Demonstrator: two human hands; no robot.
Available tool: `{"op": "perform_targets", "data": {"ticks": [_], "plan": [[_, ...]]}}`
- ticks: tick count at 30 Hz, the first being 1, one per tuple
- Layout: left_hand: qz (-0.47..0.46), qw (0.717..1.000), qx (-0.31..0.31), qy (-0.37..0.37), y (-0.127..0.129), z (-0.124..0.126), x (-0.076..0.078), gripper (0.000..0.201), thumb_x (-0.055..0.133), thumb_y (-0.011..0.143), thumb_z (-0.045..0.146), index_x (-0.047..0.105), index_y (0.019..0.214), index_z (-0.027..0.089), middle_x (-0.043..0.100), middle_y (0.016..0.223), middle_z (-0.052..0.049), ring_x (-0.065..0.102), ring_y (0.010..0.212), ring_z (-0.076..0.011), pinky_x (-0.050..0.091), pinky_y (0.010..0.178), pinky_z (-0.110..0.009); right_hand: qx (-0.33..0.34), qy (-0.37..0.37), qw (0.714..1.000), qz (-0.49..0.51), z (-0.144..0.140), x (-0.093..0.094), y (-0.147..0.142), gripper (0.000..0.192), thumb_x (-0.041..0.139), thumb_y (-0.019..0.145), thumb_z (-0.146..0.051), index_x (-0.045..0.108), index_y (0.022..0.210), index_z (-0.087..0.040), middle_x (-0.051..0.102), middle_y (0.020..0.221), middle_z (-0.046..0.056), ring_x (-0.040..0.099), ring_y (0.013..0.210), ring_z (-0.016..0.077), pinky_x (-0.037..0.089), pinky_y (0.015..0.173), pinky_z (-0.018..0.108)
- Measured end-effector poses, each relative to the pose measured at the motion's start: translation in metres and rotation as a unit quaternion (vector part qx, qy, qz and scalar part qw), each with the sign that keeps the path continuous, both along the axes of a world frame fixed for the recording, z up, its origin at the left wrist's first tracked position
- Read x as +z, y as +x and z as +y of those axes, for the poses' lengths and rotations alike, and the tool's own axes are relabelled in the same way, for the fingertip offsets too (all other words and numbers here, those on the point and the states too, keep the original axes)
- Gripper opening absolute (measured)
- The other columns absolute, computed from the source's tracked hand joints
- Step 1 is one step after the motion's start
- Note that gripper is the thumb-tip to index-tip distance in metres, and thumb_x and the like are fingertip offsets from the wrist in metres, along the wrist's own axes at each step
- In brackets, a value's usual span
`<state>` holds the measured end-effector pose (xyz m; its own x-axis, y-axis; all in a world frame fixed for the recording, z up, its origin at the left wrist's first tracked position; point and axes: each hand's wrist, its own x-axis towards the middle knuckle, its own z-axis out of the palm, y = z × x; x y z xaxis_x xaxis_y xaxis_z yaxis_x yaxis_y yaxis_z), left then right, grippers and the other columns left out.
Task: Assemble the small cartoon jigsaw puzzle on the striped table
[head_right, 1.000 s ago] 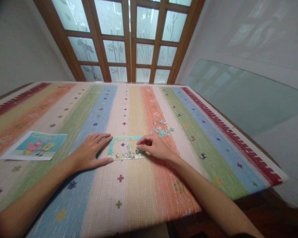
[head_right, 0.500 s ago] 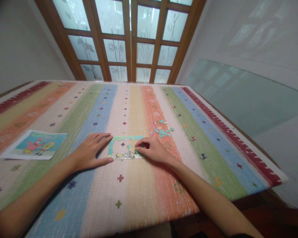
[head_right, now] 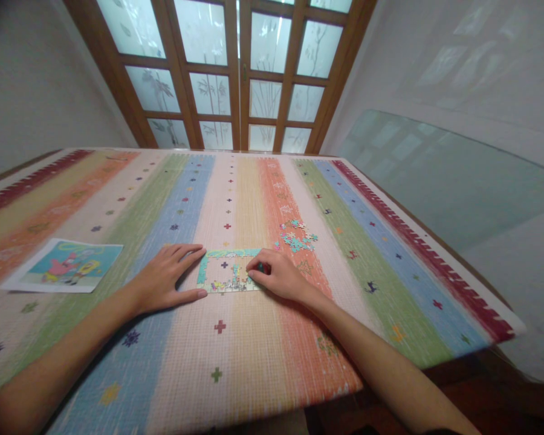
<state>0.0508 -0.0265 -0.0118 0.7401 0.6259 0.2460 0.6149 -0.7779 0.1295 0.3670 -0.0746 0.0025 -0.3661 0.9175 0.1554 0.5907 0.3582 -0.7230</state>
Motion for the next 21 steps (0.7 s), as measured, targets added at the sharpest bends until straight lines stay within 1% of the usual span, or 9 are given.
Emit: {"op": "perform_targets", "data": {"ticks": [6,14,21], "plan": [[0.001,1.000,0.003,-0.003,-0.0005,-0.0001,0.0002,0.084,0.050,0.090,0.081,0.049,0.147,0.019,0.056,0.146,-0.020,0.054,0.128,-0.0397,0.039,0.108,-0.061,0.014,0.004,1.000,-0.015,-0.0014,0.0017,0.0023,0.006,0.071,0.089,-0.021,0.075,0.093,-0.020,0.069,0.090,0.005,0.059,0.074,0.0159,0.046,0.070,0.032],[-0.005,1.000,0.000,0.002,-0.0006,-0.0001,-0.0005,0.083,0.051,0.090,0.080,0.049,0.147,0.020,0.056,0.145,-0.019,0.054,0.127,-0.0394,0.039,0.109,-0.060,0.018,0.005,0.999,-0.041,-0.0011,0.0006,0.0039,0.011,0.072,0.089,-0.021,0.077,0.098,-0.020,0.067,0.093,0.006,0.062,0.082,0.0176,0.049,0.076,0.033],[-0.010,1.000,0.000,0.000,-0.0003,-0.0001,-0.0008,0.083,0.051,0.089,0.080,0.050,0.147,0.020,0.056,0.145,-0.018,0.054,0.126,-0.0396,0.039,0.109,-0.060,0.019,-0.004,0.999,-0.048,-0.0015,0.0043,0.0026,0.010,0.069,0.092,-0.023,0.076,0.098,-0.021,0.068,0.094,0.006,0.060,0.079,0.0174,0.047,0.073,0.033]]}}
